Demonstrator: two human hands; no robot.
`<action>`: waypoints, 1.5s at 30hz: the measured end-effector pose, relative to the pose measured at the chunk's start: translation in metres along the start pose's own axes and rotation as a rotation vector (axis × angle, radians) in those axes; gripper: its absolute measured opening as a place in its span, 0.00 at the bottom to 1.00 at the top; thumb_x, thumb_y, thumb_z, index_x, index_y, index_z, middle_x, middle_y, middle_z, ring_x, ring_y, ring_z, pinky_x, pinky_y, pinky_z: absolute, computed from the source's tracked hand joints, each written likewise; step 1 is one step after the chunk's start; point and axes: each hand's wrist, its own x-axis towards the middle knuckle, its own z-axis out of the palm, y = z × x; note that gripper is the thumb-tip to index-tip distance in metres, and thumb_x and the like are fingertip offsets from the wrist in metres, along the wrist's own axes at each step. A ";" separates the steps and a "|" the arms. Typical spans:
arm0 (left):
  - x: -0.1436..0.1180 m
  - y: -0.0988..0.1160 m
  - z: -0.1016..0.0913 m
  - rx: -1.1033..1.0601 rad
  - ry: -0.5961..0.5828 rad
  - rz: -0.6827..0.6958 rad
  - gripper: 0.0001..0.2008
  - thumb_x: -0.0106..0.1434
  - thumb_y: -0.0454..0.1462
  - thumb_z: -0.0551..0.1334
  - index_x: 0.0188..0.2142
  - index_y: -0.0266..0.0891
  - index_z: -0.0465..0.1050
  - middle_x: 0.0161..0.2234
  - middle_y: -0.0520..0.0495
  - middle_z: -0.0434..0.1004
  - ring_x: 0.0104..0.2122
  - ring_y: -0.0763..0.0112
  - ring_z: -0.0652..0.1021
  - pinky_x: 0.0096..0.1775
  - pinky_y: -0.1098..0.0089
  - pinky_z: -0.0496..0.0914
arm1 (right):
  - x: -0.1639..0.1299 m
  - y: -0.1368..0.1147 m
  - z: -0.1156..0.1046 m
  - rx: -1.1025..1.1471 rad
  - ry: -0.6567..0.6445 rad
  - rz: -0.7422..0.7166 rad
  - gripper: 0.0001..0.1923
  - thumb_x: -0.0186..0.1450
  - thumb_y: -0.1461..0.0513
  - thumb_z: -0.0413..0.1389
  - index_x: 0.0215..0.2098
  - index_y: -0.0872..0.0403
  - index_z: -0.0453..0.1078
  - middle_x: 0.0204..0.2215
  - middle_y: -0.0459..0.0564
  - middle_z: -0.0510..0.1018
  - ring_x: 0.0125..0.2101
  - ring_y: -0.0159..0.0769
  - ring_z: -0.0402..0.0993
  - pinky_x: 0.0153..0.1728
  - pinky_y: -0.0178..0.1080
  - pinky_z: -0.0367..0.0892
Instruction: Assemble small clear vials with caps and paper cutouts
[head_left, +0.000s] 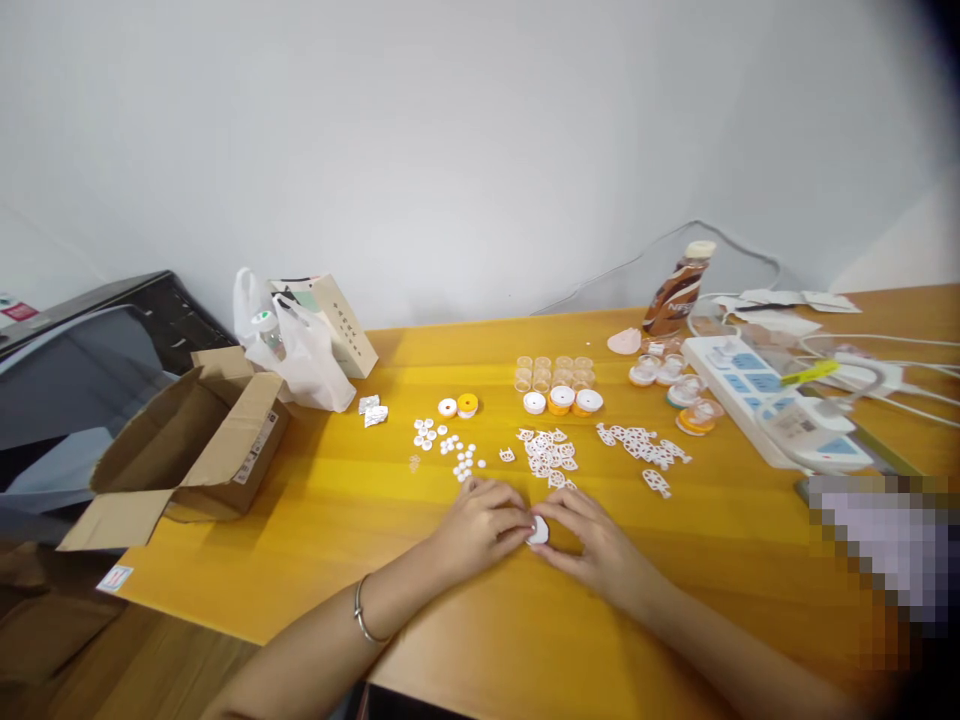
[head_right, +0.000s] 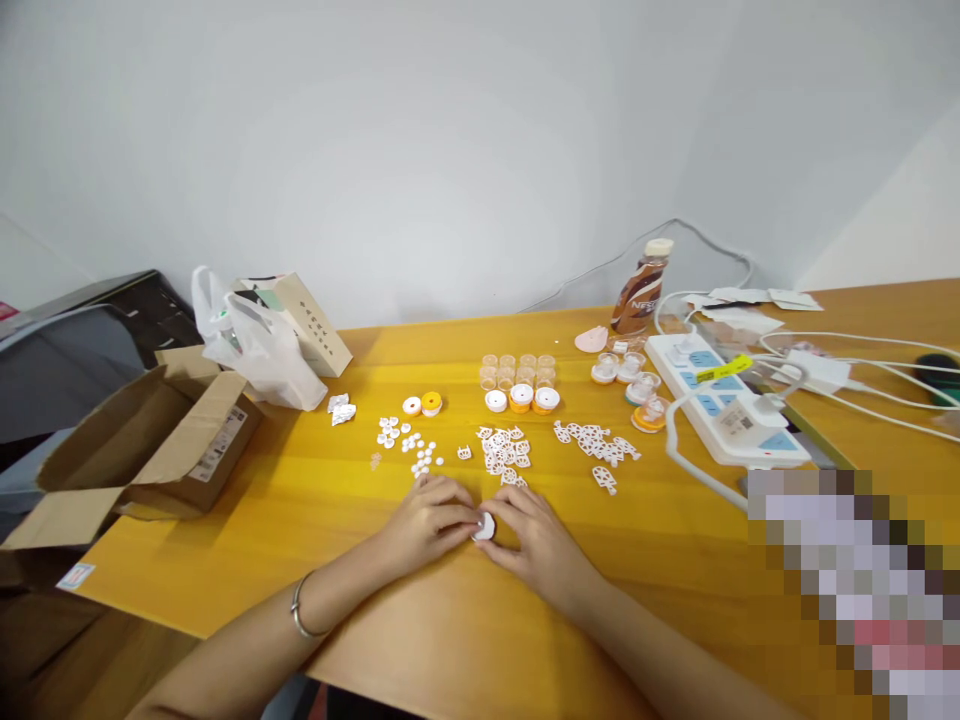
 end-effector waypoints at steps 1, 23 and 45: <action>0.000 0.000 0.002 -0.003 0.013 -0.005 0.08 0.61 0.40 0.57 0.35 0.42 0.74 0.34 0.48 0.74 0.35 0.72 0.72 0.39 0.67 0.60 | 0.000 0.000 0.000 0.013 0.007 0.002 0.11 0.58 0.64 0.56 0.40 0.49 0.68 0.34 0.49 0.72 0.36 0.39 0.69 0.39 0.42 0.67; 0.030 0.009 -0.060 -0.151 0.070 -0.020 0.14 0.63 0.40 0.55 0.47 0.43 0.69 0.44 0.47 0.75 0.42 0.70 0.74 0.45 0.67 0.64 | 0.009 -0.008 -0.011 0.853 0.237 0.386 0.18 0.51 0.56 0.63 0.38 0.52 0.67 0.36 0.52 0.79 0.36 0.39 0.76 0.42 0.44 0.70; 0.059 -0.066 -0.051 0.151 -0.318 -0.496 0.12 0.50 0.26 0.55 0.33 0.34 0.73 0.31 0.45 0.76 0.31 0.68 0.74 0.32 0.73 0.65 | 0.055 -0.061 -0.069 0.810 0.355 0.194 0.15 0.50 0.63 0.64 0.36 0.50 0.70 0.29 0.45 0.78 0.30 0.31 0.75 0.35 0.34 0.72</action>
